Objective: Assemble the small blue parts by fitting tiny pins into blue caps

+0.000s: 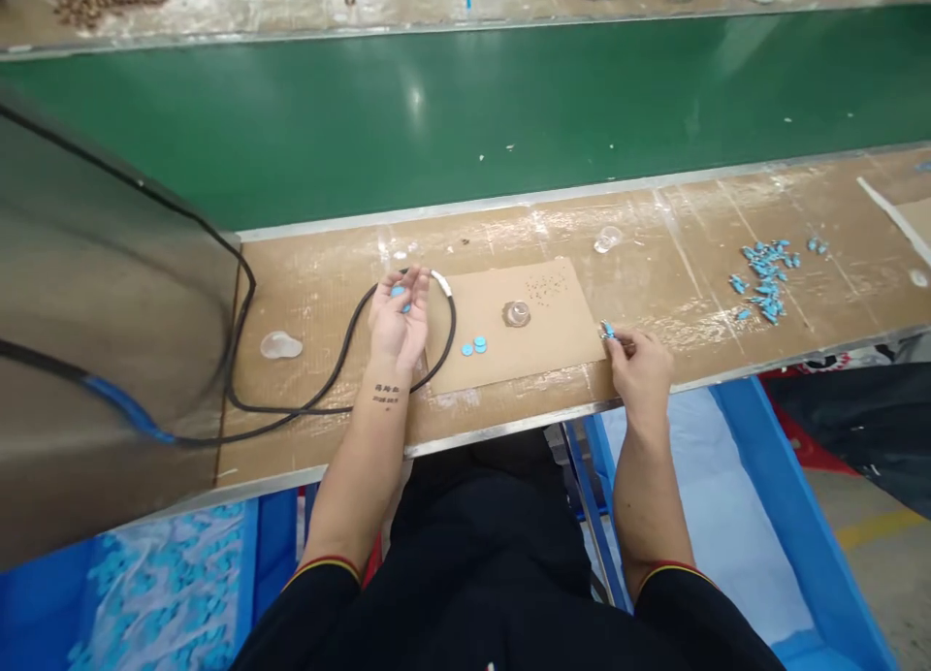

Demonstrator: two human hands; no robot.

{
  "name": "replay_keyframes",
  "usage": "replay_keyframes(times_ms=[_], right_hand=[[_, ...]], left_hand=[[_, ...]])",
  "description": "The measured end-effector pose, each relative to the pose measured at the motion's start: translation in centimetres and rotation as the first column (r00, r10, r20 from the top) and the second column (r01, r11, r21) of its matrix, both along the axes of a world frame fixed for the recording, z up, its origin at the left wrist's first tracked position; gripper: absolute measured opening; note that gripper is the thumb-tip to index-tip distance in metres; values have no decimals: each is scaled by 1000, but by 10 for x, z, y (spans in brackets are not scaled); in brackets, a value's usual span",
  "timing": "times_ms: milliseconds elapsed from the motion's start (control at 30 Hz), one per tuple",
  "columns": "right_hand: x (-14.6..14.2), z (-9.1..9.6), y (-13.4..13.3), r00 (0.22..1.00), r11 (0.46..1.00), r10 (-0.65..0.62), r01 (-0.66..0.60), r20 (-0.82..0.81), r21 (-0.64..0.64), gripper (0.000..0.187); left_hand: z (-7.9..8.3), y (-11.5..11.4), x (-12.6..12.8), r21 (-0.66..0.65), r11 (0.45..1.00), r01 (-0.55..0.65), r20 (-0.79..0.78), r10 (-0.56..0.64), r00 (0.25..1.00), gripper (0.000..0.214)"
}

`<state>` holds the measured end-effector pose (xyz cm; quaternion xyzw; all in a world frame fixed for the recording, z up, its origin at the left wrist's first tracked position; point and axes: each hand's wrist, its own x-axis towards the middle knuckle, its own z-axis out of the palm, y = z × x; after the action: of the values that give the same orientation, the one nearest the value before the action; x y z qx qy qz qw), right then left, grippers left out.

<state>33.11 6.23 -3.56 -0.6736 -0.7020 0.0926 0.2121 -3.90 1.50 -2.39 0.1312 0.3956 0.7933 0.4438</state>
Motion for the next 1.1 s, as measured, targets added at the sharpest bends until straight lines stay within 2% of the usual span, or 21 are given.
replay_keyframes(times_ms=[200, 333, 400, 467, 567, 633, 700, 767, 900, 1000, 1100], right_hand=[[7, -3, 2, 991, 997, 68, -64, -116, 35, 32], [12, 1, 3, 933, 984, 94, -34, -347, 174, 40], [5, 14, 6, 853, 952, 170, -12, -493, 307, 38], [-13, 35, 15, 736, 894, 322, -30, -595, 446, 33], [-54, 65, 40, 563, 793, 561, -154, -607, 590, 23], [-81, 74, 60, 514, 732, 654, -248, -555, 634, 19], [-100, 71, 78, 509, 713, 685, -323, -521, 622, 17], [-108, 59, 89, 523, 720, 687, -396, -505, 569, 19], [-100, 38, 90, 585, 738, 673, -488, -453, 467, 18], [-91, 37, 85, 611, 723, 690, -563, -387, 400, 16], [-87, 40, 83, 584, 693, 717, -655, -380, 300, 18]], left_hand=[[-5, -3, 6, 25, 994, 104, -13, -103, 995, 13], [12, -6, 19, 30, 994, 108, 70, -110, 991, 15], [27, -7, 27, 8, 998, 59, 151, -59, 987, 18], [40, -8, 34, -31, 999, 32, 214, -25, 976, 22], [53, -9, 42, -82, 995, 62, 256, -39, 966, 31], [56, -10, 43, -89, 991, 105, 260, -78, 962, 32], [56, -11, 43, -80, 987, 141, 258, -116, 959, 32], [54, -10, 41, -81, 986, 143, 252, -118, 960, 32], [51, -6, 39, -144, 988, 61, 241, -25, 970, 26], [51, -5, 38, -171, 984, 41, 230, 0, 973, 27], [52, -7, 39, -208, 975, 79, 206, -35, 978, 26]])
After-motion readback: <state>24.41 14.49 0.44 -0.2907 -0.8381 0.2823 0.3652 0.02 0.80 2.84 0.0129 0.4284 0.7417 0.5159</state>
